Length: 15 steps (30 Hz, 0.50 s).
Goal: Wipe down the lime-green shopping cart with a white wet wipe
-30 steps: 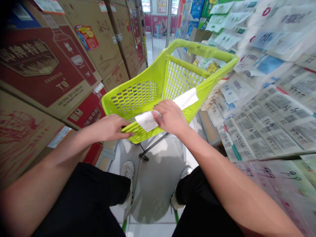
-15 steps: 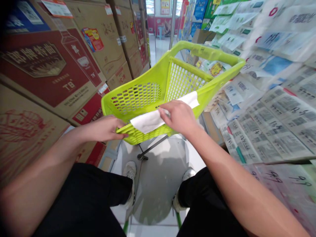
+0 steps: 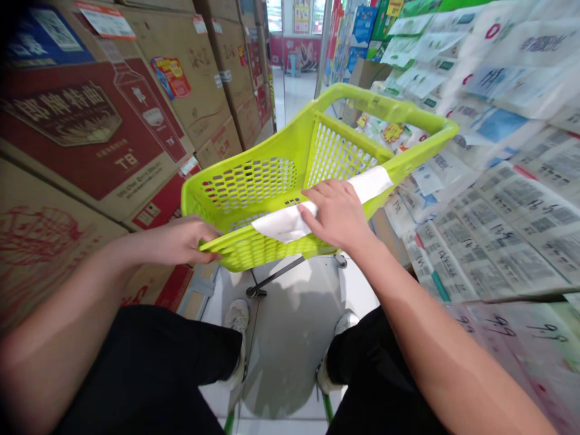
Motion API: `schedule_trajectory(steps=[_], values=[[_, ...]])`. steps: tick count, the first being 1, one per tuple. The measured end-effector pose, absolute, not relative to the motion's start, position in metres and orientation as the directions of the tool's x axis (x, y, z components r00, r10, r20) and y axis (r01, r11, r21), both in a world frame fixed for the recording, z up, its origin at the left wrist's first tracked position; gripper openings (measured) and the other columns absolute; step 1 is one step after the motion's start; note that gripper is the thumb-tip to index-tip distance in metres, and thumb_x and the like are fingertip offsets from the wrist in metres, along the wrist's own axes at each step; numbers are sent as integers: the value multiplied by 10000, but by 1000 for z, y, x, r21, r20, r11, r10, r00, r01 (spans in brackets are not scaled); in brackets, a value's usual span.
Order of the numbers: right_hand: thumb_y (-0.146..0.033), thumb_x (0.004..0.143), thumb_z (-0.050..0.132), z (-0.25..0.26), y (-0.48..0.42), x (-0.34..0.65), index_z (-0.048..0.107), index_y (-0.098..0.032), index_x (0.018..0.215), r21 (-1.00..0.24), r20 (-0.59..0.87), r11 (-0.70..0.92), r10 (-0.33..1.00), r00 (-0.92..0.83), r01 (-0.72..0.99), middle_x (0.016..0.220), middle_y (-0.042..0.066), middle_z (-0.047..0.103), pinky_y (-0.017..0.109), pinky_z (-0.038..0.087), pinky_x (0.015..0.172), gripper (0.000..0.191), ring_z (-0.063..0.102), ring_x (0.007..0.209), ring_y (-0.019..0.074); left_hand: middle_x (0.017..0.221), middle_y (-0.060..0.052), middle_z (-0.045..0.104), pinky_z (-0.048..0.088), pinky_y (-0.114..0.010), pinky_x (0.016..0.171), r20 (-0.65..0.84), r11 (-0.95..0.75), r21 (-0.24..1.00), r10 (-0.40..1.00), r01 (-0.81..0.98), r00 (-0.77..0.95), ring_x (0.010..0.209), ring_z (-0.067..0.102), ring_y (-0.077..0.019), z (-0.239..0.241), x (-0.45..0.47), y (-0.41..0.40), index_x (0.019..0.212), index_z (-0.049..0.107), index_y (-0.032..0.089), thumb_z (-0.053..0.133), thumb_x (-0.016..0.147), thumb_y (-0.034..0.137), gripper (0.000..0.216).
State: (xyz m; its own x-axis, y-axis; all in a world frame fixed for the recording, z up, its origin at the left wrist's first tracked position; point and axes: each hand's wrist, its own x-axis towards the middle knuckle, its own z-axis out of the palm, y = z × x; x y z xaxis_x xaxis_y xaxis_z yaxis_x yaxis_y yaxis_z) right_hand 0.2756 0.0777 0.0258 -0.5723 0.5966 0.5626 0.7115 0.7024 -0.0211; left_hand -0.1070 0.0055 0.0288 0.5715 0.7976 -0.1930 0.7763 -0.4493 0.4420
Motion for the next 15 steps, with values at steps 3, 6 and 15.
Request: schedule_trajectory(steps=[3, 6, 15], values=[[-578, 1147, 402, 38, 100, 313, 816, -244, 1282, -16, 648, 585, 624, -437, 811, 1297, 163, 785, 657, 414, 1147, 548, 626, 1307, 433, 695, 11, 730, 431, -276, 641, -205, -441, 450, 795, 776, 571, 640, 673, -179, 28, -115, 6, 735, 759, 242, 725, 859, 306, 144], [-604, 1130, 420, 43, 113, 330, 827, -240, 1277, -42, 716, 496, 620, -320, 867, 1352, 181, 767, 707, 370, 1186, 565, 579, 1395, 473, 703, 13, 731, 424, -273, 646, -220, -427, 445, 800, 787, 558, 643, 671, -173, 26, -116, 7, 733, 750, 239, 734, 852, 303, 136], [-651, 1153, 401, 26, 78, 265, 760, -167, 1422, -168, 592, 753, 593, -545, 636, 1333, 177, 815, 589, 481, 1171, 660, 704, 1265, 376, 635, 2, 700, 447, -282, 587, -191, -436, 472, 798, 766, 572, 583, 631, -192, 34, -116, 12, 711, 758, 253, 724, 839, 351, 165]])
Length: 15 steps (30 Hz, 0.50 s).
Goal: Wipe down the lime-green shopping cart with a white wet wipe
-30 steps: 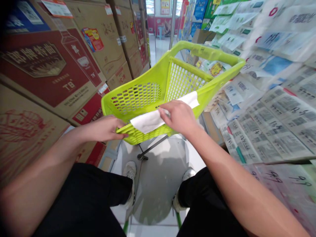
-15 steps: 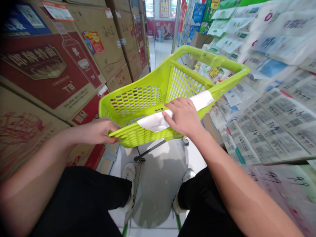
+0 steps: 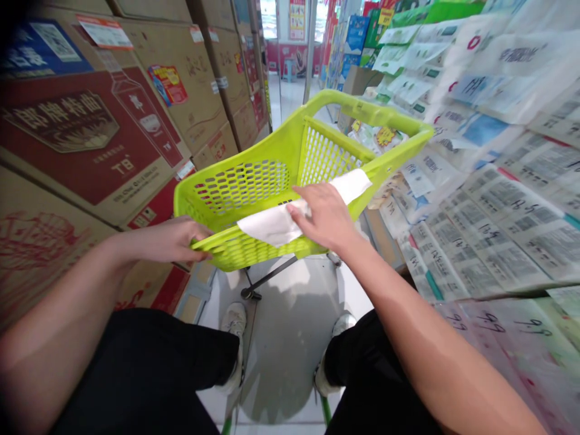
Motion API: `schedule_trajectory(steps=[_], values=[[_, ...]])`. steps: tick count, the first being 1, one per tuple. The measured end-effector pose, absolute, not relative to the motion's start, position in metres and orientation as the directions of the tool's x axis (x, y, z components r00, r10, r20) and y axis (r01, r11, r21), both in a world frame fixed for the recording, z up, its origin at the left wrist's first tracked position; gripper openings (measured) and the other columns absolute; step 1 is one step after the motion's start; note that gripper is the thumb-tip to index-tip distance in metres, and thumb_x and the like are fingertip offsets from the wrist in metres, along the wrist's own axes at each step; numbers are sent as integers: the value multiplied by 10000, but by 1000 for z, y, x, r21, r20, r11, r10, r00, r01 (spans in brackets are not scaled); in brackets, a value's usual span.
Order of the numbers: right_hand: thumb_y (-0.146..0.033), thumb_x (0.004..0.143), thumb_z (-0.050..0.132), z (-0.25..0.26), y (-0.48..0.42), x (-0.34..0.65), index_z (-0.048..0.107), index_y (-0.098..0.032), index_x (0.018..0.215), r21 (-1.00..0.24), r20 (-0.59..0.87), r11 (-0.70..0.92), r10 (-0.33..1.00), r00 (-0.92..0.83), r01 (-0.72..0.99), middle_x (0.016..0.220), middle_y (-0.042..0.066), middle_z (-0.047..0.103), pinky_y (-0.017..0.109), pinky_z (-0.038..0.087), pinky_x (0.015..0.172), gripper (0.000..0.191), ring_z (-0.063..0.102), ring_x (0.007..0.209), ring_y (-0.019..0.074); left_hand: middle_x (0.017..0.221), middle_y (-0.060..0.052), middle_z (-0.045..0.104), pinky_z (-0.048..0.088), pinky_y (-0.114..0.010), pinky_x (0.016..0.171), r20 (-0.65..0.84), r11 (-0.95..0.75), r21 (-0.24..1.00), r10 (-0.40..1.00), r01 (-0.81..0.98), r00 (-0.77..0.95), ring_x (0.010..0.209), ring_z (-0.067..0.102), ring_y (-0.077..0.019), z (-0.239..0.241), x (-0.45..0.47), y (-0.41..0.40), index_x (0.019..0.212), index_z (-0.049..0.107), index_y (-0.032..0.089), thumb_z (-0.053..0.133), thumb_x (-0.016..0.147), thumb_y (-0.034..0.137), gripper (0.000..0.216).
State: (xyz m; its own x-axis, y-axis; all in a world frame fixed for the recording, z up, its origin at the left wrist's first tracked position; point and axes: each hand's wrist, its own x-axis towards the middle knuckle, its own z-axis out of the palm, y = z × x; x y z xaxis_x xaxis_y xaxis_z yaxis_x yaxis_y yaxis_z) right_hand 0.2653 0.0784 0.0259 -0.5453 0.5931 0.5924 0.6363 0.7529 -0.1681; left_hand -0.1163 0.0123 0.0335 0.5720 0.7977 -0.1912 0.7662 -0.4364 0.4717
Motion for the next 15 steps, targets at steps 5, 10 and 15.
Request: schedule_trajectory(steps=[5, 10, 15], values=[[-619, 1123, 432, 36, 128, 322, 754, -202, 1378, -119, 725, 512, 631, -277, 851, 1448, 222, 727, 756, 322, 1271, 586, 555, 1472, 473, 684, 3, 721, 402, -272, 594, -199, -445, 457, 793, 771, 575, 603, 638, -177, 32, -103, 11, 716, 737, 230, 720, 862, 356, 193], [-663, 1108, 458, 20, 95, 281, 783, -190, 1303, -196, 666, 685, 618, -417, 702, 1206, 178, 819, 666, 447, 1175, 606, 686, 1207, 410, 702, 4, 726, 380, -281, 618, -180, -466, 370, 813, 804, 554, 617, 642, -170, 30, -86, 11, 744, 746, 226, 727, 881, 336, 177], [-618, 1130, 429, 18, 89, 273, 755, -150, 1372, -182, 598, 733, 612, -518, 656, 1199, 199, 813, 600, 504, 1093, 620, 695, 1124, 387, 714, -1, 740, 388, -284, 620, -143, -510, 373, 794, 775, 591, 623, 652, -173, 29, -83, 12, 767, 763, 229, 733, 878, 293, 131]])
